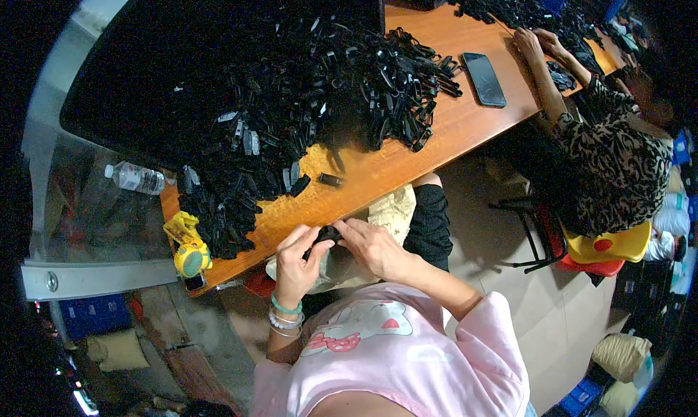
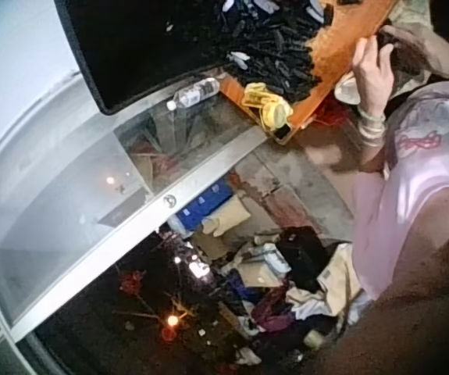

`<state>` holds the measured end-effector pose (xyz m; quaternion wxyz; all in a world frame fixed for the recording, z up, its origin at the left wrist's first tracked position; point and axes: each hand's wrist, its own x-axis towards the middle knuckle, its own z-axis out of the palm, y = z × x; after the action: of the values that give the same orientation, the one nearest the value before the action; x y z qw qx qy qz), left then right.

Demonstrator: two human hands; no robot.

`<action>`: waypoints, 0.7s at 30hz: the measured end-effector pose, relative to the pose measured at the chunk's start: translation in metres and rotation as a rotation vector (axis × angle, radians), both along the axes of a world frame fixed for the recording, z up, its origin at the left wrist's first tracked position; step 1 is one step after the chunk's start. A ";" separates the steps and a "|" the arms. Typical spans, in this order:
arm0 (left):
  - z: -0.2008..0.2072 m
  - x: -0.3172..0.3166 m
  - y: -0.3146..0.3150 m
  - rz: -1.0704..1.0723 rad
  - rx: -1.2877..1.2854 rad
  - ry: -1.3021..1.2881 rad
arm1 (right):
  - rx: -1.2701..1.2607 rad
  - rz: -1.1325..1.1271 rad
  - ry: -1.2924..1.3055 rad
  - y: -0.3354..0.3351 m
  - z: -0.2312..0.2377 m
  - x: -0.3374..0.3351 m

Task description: The person repeatedly takes black plastic pieces from a pile on the table, snaps the components together by hand, and drops the assembled parts into a bag.

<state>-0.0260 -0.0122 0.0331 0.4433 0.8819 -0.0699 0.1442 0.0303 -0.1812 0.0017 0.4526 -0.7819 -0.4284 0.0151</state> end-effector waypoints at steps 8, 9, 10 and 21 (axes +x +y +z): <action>-0.026 0.000 -0.021 0.173 -0.340 0.042 | 0.251 -0.123 0.109 0.012 -0.001 -0.001; -0.020 -0.002 -0.020 0.178 -0.604 0.212 | 0.277 -0.192 0.257 0.009 0.004 -0.002; -0.018 -0.003 -0.019 0.181 -0.866 0.385 | 0.285 -0.210 0.373 0.006 -0.005 0.000; -0.056 -0.006 0.001 0.044 -0.242 0.088 | 0.007 -0.064 0.226 0.004 -0.018 0.029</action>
<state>-0.0320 -0.0115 -0.0231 0.5460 0.8287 -0.0131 0.1226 0.0596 -0.1774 -0.0166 0.5011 -0.7868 -0.3495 0.0871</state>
